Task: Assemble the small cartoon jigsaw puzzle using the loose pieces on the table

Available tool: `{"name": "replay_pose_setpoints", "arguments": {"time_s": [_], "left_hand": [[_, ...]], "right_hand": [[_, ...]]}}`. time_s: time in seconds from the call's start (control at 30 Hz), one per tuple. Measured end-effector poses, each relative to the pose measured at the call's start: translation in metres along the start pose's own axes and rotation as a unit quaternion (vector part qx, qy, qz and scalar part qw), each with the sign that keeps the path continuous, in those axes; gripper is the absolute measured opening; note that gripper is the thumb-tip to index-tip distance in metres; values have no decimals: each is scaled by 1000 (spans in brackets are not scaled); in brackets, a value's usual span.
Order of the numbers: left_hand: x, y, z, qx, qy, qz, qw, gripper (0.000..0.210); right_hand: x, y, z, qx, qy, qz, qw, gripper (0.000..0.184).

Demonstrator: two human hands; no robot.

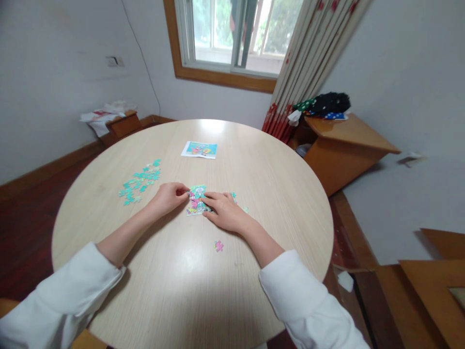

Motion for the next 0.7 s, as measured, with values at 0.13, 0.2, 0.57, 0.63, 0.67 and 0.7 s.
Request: {"name": "replay_pose_setpoints", "arguments": {"time_s": [0.13,0.2,0.57,0.63,0.67,0.7], "left_hand": [[-3,4,-1,-7,5,-7,1000,21],[-3,6,-1,-11,9,-10,1000,20],[1,2,5,-3,29,-25,999,18],[2,1,7,2,27,-22,999,21],[2,1,7,6,27,-22,999,23],[3,0,7,10,28,-22,999,24]], "right_hand": [[0,0,0,2,3,1,1000,42],[0,1,0,3,7,1,1000,41],[1,0,0,2,13,3,1000,41],[1,-1,-1,2,13,5,1000,41],[1,-2,-1,2,12,6,1000,41],[1,-2,-1,2,11,7,1000,41]]}}
Point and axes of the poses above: each hand's wrist, its own x-axis towards the middle knuckle, its own z-axis out of the palm, y = z × x, the point moved 2 cm from there along x, towards the middle knuckle, and after that the axes turned 14 degrees about -z, right-handed, at the moved point
